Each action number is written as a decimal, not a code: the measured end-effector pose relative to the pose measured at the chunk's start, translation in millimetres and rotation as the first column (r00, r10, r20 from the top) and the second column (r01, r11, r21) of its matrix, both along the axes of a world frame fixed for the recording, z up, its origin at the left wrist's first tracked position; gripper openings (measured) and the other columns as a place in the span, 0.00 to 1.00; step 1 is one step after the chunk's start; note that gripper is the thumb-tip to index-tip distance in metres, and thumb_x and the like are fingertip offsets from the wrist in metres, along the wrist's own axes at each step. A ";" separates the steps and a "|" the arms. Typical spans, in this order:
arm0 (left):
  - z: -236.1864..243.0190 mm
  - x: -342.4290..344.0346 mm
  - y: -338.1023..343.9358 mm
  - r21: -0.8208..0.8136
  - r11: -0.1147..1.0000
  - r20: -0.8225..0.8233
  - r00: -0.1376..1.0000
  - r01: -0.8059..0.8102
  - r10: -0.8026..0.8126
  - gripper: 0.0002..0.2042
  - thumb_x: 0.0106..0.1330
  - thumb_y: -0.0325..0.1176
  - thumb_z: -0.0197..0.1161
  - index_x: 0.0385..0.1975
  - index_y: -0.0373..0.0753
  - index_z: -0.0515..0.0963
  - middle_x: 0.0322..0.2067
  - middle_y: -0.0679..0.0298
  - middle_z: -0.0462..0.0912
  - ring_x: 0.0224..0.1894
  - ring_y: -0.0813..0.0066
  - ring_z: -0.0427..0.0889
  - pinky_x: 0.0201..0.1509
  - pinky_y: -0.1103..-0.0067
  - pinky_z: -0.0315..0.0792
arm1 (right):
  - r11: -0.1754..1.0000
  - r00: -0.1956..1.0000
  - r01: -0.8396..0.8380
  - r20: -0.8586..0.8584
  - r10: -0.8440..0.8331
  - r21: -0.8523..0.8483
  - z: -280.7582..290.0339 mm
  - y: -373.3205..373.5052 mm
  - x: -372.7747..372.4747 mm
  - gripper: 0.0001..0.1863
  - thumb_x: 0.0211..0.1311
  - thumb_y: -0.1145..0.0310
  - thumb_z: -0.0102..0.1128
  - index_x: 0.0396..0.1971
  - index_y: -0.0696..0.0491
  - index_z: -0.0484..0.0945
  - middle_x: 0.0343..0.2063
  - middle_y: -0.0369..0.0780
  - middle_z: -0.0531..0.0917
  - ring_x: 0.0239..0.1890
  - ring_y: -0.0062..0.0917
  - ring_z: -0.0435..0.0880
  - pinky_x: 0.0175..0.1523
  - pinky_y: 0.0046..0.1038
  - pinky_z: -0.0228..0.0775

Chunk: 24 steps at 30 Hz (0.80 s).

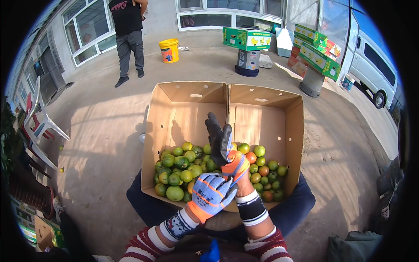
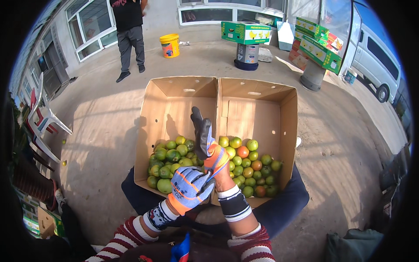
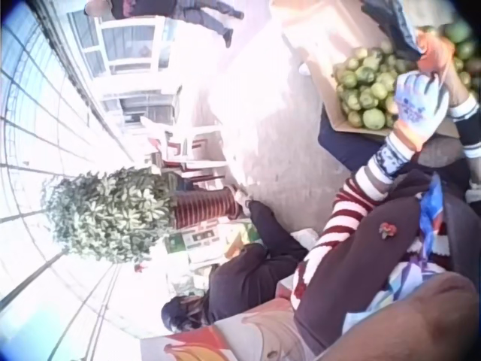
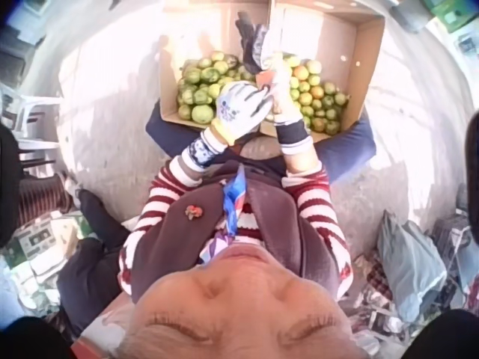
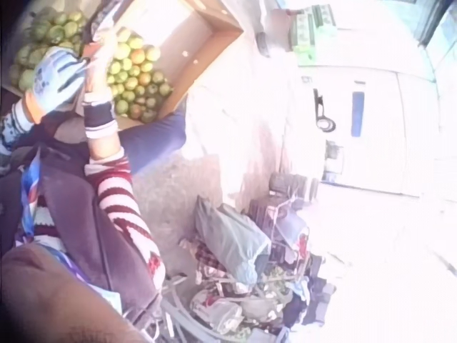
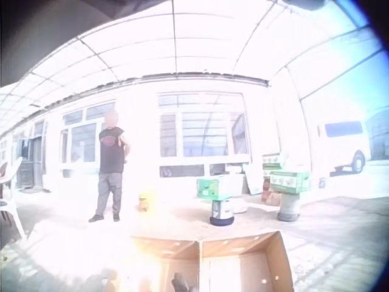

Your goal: The person sits cross-legged and sorts green and red fruits between two cardboard boxes, picking up individual fruits and moving them from one box to the other.

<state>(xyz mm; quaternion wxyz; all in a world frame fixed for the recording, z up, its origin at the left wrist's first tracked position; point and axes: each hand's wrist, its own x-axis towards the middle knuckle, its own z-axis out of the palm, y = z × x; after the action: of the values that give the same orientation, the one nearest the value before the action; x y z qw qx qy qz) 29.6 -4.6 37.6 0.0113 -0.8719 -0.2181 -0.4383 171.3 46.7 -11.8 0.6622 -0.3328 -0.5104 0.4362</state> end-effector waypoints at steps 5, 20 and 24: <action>-7.4 10.9 -2.2 0.014 0.999 -0.005 1.000 0.030 -0.030 0.09 0.49 0.34 0.69 0.28 0.40 0.81 0.24 0.62 0.80 0.29 0.61 0.80 0.38 0.68 0.72 | 0.991 0.989 0.080 0.116 -0.092 0.105 6.2 5.5 3.1 0.31 0.70 0.76 0.43 0.71 0.57 0.49 0.69 0.41 0.59 0.69 0.25 0.58 0.72 0.25 0.46; -27.1 24.1 -10.8 -0.034 0.990 -0.035 0.990 0.137 -0.138 0.07 0.52 0.35 0.68 0.27 0.40 0.81 0.27 0.63 0.80 0.31 0.64 0.80 0.37 0.70 0.72 | 0.991 0.722 0.101 -0.680 -0.130 -0.082 -5.2 42.0 22.8 0.35 0.70 0.47 0.48 0.69 0.49 0.52 0.64 0.45 0.63 0.62 0.35 0.71 0.64 0.45 0.63; -34.0 25.4 -21.5 -0.058 0.977 -0.108 0.972 0.204 -0.210 0.08 0.52 0.35 0.68 0.30 0.40 0.81 0.28 0.64 0.80 0.32 0.65 0.80 0.38 0.71 0.72 | 0.999 0.688 0.007 -0.725 0.033 0.052 -57.8 48.0 76.5 0.29 0.67 0.46 0.53 0.56 0.55 0.69 0.38 0.41 0.78 0.45 0.31 0.80 0.57 0.37 0.70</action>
<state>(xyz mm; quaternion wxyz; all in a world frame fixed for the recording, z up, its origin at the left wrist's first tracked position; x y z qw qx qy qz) 55.0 -26.1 3.6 -0.0425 -0.9133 -0.1351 -0.3818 247.7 94.7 -69.6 0.8150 -0.1130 -0.2208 0.5238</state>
